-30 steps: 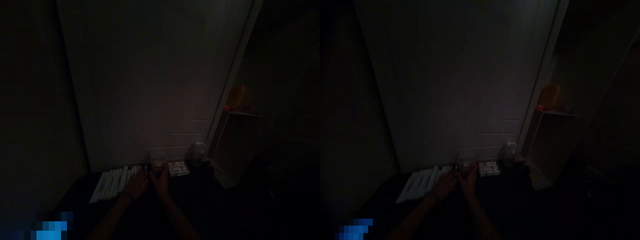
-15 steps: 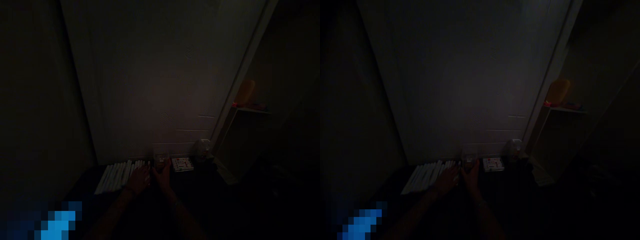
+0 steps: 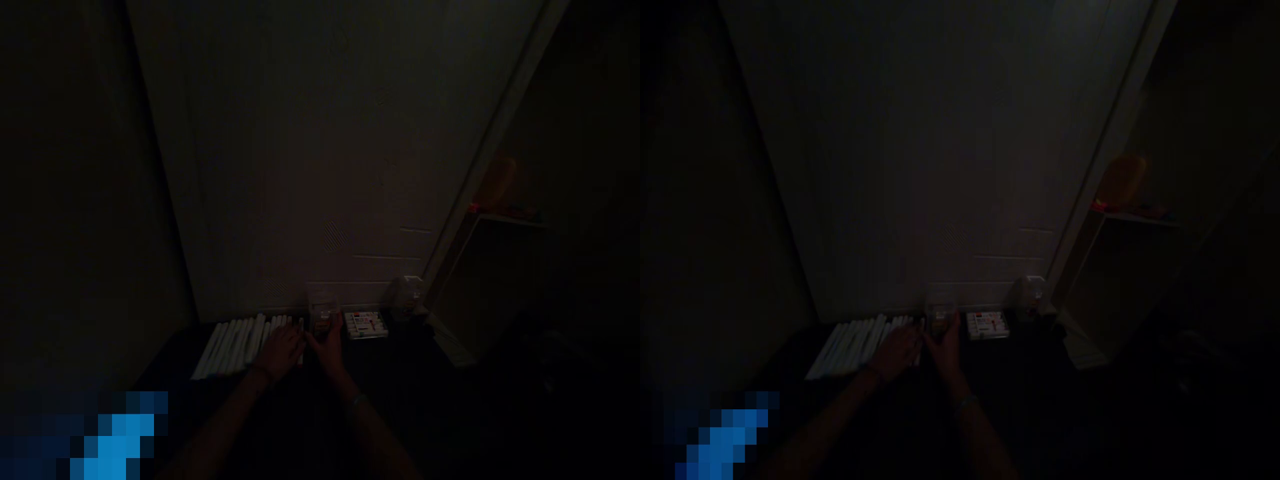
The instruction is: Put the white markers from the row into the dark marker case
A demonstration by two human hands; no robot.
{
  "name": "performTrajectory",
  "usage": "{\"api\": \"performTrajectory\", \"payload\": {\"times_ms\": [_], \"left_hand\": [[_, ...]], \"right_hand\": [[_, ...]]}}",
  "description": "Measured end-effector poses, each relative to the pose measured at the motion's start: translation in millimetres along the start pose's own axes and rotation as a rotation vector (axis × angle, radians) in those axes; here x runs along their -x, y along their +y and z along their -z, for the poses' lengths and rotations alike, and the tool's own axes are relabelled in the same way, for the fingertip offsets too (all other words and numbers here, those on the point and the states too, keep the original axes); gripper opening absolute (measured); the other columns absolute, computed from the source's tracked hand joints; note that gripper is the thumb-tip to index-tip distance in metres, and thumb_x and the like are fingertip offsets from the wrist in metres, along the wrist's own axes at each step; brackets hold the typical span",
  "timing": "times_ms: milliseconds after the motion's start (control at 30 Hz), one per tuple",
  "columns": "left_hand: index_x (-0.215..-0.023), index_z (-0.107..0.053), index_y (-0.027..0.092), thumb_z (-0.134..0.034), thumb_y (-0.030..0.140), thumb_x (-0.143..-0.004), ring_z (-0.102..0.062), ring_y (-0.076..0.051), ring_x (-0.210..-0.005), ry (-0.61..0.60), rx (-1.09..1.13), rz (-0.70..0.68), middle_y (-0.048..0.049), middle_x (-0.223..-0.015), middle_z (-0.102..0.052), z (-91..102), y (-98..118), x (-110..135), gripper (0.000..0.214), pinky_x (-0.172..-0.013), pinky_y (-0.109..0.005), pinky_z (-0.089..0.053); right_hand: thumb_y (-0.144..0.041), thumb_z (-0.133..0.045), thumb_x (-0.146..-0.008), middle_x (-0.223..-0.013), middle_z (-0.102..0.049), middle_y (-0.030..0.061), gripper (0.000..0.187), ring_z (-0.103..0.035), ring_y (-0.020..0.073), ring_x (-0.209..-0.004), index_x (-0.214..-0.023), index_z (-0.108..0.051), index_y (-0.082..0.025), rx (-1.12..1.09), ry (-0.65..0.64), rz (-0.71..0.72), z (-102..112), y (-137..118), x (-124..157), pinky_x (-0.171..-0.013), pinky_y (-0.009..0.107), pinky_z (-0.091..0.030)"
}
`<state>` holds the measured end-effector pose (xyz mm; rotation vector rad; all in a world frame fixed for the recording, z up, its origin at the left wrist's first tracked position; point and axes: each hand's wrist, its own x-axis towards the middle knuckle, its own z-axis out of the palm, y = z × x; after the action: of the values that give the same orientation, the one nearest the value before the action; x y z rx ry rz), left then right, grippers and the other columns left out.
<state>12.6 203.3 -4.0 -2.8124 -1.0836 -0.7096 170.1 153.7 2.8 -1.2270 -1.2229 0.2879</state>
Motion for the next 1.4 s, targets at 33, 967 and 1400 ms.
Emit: {"api": "performTrajectory", "payload": {"times_ms": [33,967,1400], "left_hand": [[-0.122,-0.051,0.022,-0.033,0.044,-0.088,-0.037,-0.023,-0.124,-0.002,0.005,0.003,-0.0063,-0.133,-0.047,0.9,1,0,0.044,-0.104,-0.041,-0.023],[-0.136,-0.031,0.020,-0.040,0.040,-0.084,-0.012,-0.029,-0.135,0.180,-0.177,0.438,-0.0111,-0.146,-0.024,16.0,92,104,0.057,-0.105,-0.055,-0.007],[-0.126,-0.042,0.018,-0.039,0.036,-0.086,-0.033,-0.026,-0.124,0.265,-0.143,0.565,-0.0118,-0.137,-0.036,14.2,87,110,0.044,-0.098,-0.045,-0.029]], "right_hand": [[-0.036,-0.068,-0.066,-0.136,-0.035,0.0169,0.091,-0.035,0.0229,-0.126,-0.137,-0.016,-0.011,-0.002,-0.001,0.002,0,1,0,-0.102,0.036,-0.031],[-0.041,-0.040,-0.088,-0.077,-0.067,0.0086,0.030,-0.064,0.0185,-0.070,-0.087,-0.059,-0.018,0.853,-0.322,-0.059,11,-47,60,-0.061,0.026,-0.040],[-0.034,-0.039,-0.090,-0.083,-0.067,0.0137,0.030,-0.066,0.0218,-0.077,-0.093,-0.061,-0.014,1.036,-0.487,-0.001,3,-55,52,-0.065,0.029,-0.046]]}}
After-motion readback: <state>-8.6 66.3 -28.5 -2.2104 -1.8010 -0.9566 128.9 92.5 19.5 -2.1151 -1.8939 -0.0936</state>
